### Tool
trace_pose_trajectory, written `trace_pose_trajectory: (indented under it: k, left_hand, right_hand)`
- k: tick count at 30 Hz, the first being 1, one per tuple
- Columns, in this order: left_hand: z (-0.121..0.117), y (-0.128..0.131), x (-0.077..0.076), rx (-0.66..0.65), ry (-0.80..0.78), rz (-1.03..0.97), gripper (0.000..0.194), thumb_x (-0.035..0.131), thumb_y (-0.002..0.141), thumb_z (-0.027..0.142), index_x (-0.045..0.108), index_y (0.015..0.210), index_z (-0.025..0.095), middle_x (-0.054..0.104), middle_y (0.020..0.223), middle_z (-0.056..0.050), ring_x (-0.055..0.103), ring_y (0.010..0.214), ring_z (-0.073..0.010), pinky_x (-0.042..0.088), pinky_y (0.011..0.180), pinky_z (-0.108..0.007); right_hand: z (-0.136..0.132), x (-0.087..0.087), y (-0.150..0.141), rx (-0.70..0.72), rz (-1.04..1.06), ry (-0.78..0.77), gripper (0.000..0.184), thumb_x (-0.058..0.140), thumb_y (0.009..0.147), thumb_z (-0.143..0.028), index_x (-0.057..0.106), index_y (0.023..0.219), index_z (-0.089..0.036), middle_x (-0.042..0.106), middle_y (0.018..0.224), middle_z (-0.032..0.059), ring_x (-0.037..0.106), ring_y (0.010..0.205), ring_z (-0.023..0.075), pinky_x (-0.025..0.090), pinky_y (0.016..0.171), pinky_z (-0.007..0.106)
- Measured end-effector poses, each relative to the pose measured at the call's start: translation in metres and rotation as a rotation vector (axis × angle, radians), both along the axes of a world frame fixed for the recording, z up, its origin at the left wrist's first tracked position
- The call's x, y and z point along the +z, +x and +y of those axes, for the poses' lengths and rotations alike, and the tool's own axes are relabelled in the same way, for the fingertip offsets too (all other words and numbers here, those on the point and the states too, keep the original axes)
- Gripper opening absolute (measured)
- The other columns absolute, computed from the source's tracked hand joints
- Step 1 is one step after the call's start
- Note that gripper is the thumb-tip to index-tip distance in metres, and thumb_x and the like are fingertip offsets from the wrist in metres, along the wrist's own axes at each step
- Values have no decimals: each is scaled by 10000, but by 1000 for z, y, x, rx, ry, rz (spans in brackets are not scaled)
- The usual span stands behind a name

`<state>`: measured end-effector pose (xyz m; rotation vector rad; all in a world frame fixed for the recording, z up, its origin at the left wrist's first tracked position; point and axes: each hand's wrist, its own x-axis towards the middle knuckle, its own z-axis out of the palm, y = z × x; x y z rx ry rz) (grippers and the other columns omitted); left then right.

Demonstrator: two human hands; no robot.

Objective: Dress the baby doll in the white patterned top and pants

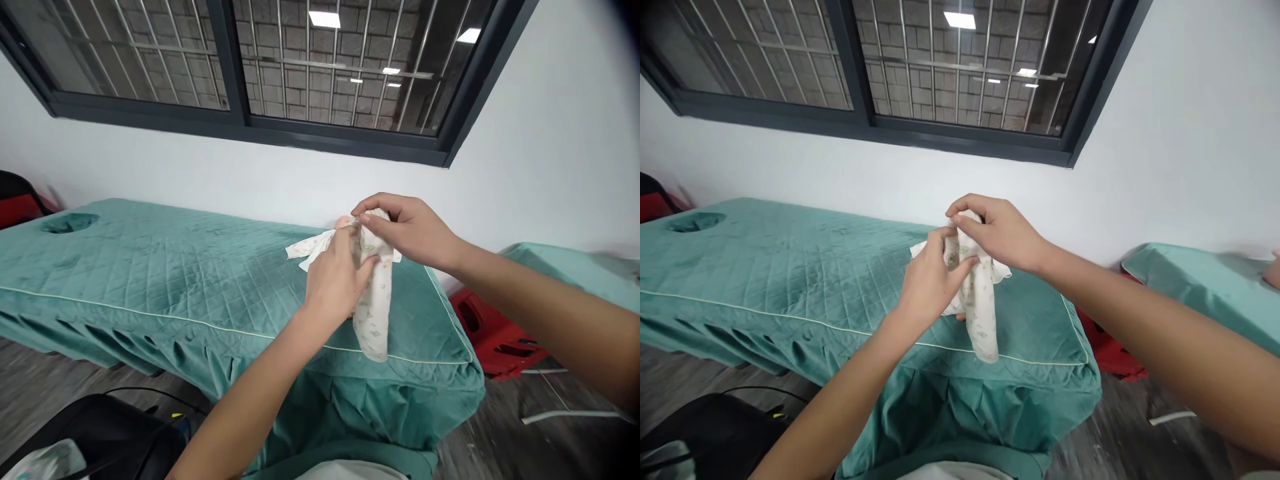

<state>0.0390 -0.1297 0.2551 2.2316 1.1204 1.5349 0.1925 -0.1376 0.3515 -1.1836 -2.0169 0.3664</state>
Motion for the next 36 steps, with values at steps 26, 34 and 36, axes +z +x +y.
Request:
trace_pose_trajectory:
  k: [26,34,36]
  left_hand:
    - [28,-30,42,-569,-444,-337,395,554,897,595,622,963,211,639,768,-18,614,698,-157,510,624,-286]
    - [32,-37,15,-860,-865,-242,352,794,739,392,715,986,154,737,970,-90,699,900,-240,557,770,-344]
    - [40,-40,7,-835,-861,-407,357,793,741,386,701,997,155,738,955,-80,696,850,-214,547,743,-315]
  right_hand:
    - [-1,-12,-2,88,238,-221,330,675,831,-541,535,831,-242,536,683,-17,474,609,131,365,554,275]
    - [13,-19,8,68,419,-321,404,683,793,-623,559,870,-246,629,773,6,546,630,141,422,549,270]
    - [13,-21,15,133,390,-432,389,718,776,-594,598,873,-236,647,774,6,558,622,132,432,546,262]
